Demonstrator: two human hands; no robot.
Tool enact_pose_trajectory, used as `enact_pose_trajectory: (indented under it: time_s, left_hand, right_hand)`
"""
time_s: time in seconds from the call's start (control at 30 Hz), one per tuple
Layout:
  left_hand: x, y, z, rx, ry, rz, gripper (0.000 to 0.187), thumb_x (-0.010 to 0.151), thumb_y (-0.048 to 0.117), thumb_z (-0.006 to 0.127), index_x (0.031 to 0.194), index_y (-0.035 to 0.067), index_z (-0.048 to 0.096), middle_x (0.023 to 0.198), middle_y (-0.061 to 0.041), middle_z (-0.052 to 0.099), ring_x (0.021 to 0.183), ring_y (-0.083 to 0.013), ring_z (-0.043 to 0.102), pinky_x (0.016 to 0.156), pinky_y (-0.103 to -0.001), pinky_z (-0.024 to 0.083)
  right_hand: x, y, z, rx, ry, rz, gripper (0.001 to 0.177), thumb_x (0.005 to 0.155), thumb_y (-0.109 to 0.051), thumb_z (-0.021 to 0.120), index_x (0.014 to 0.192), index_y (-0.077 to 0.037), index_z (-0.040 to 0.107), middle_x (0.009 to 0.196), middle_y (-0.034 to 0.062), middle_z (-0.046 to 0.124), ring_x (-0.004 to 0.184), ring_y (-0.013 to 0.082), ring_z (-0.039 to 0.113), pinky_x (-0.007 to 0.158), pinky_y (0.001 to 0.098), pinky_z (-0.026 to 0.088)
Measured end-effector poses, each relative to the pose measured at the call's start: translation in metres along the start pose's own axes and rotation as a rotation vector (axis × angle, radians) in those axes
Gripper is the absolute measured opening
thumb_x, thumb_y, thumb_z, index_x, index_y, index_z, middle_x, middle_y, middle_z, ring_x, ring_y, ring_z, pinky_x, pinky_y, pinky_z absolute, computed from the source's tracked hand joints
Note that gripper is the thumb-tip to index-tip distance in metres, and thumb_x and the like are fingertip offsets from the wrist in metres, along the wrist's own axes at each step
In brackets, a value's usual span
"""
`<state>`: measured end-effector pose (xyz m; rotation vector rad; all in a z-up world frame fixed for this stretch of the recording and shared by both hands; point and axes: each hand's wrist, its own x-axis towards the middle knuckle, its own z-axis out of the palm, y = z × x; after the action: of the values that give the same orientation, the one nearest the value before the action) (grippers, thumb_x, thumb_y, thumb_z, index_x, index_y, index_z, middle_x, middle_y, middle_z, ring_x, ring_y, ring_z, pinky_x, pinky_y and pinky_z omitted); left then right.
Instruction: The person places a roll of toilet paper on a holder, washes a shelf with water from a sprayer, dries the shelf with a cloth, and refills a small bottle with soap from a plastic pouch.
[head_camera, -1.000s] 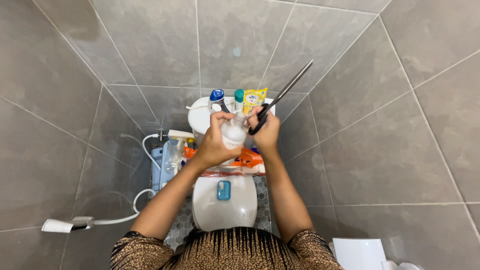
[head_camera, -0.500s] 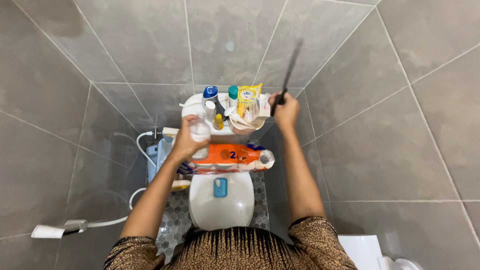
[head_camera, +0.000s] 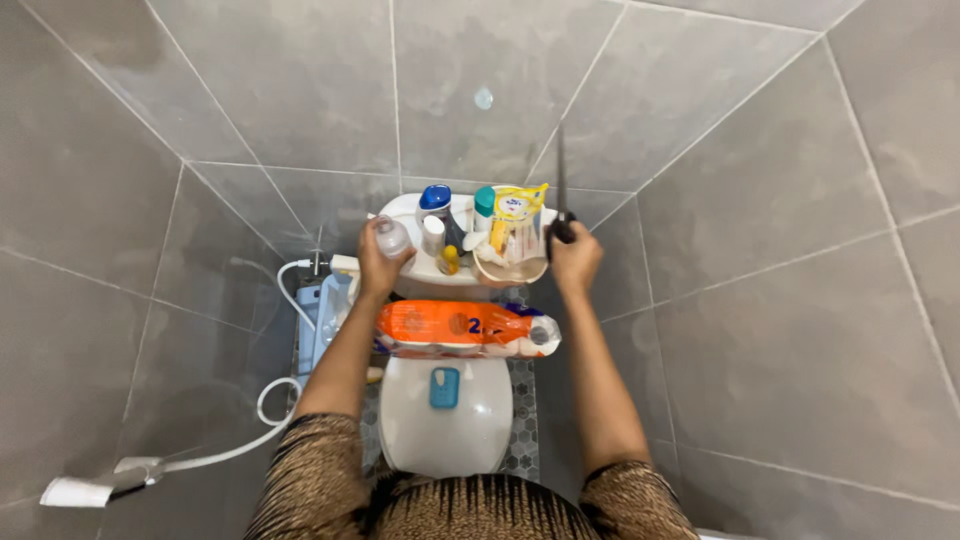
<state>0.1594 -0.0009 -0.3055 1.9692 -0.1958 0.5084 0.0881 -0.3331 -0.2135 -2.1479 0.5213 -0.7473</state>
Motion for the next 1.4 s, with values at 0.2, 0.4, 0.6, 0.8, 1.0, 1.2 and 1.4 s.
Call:
enact_pose_trajectory:
  time_s: [0.2, 0.4, 0.6, 0.8, 1.0, 1.2, 1.4]
  left_hand:
    - [0.005, -0.021, 0.026, 0.023, -0.08, -0.085, 0.086, 0.054, -0.003, 0.096, 0.127, 0.006, 0.053, 0.131, -0.017, 0.06, 0.123, -0.0364, 0.059, 0.104, -0.04, 0.049]
    - [0.009, -0.02, 0.023, -0.024, -0.111, -0.087, 0.118, 0.042, -0.002, 0.1, 0.143, 0.0, 0.039, 0.142, -0.02, 0.052, 0.132, -0.0356, 0.052, 0.112, -0.039, 0.042]
    - [-0.028, -0.002, -0.006, 0.157, 0.074, -0.088, 0.125, 0.057, 0.006, 0.103, 0.149, -0.012, 0.02, 0.147, -0.031, 0.031, 0.131, -0.0471, 0.04, 0.114, -0.051, 0.029]
    - [0.006, 0.135, 0.064, 0.096, -0.029, 0.499, 0.019, 0.087, 0.007, 0.075, 0.105, 0.002, 0.068, 0.111, -0.014, 0.07, 0.111, -0.0331, 0.064, 0.103, -0.048, 0.045]
    - [0.111, 0.149, 0.189, 0.9, -0.698, 0.418, 0.034, 0.071, 0.028, 0.078, 0.101, 0.013, 0.075, 0.106, -0.009, 0.073, 0.103, -0.0287, 0.069, 0.087, -0.045, 0.052]
    - [0.132, 0.082, 0.251, 1.025, -0.832, 0.278, 0.018, 0.086, 0.015, 0.07, 0.101, 0.016, 0.08, 0.105, -0.009, 0.077, 0.097, -0.0305, 0.075, 0.072, -0.046, 0.06]
    - [0.15, 0.111, 0.235, 0.854, -0.701, 0.329, 0.014, 0.084, 0.029, 0.078, 0.094, 0.019, 0.081, 0.098, -0.011, 0.077, 0.094, -0.0315, 0.074, 0.075, -0.045, 0.058]
  right_hand:
    - [0.008, 0.002, -0.035, -0.011, 0.024, 0.088, 0.024, 0.087, -0.021, 0.084, 0.093, 0.0, 0.074, 0.075, 0.0157, 0.072, 0.065, 0.0177, 0.071, 0.061, 0.0358, 0.053]
    - [0.013, 0.015, -0.047, 0.01, 0.014, 0.191, 0.029, 0.084, -0.025, 0.087, 0.089, 0.0, 0.074, 0.068, 0.0083, 0.071, 0.06, 0.009, 0.062, 0.056, 0.0323, 0.05]
    - [0.017, 0.028, -0.053, 0.109, 0.046, 0.203, 0.026, 0.084, -0.022, 0.087, 0.088, 0.0, 0.073, 0.066, 0.0022, 0.068, 0.059, 0.0049, 0.057, 0.052, 0.0278, 0.046]
    - [0.015, 0.032, -0.07, 0.199, 0.068, 0.259, 0.025, 0.085, -0.019, 0.087, 0.087, 0.001, 0.072, 0.066, -0.0012, 0.064, 0.06, 0.0033, 0.053, 0.052, 0.0258, 0.042]
    - [0.005, 0.038, -0.093, 0.224, 0.107, 0.221, 0.021, 0.085, -0.016, 0.085, 0.09, 0.0, 0.073, 0.073, -0.0021, 0.072, 0.067, 0.0021, 0.061, 0.059, 0.0229, 0.049]
    - [0.0, 0.048, -0.11, 0.225, 0.116, 0.307, 0.02, 0.086, -0.018, 0.084, 0.091, -0.001, 0.074, 0.07, -0.0018, 0.069, 0.063, 0.0024, 0.057, 0.055, 0.0232, 0.046]
    - [0.0, 0.044, -0.116, 0.221, 0.089, 0.364, 0.02, 0.086, -0.019, 0.084, 0.093, -0.002, 0.075, 0.066, -0.003, 0.066, 0.058, 0.0019, 0.054, 0.05, 0.024, 0.042]
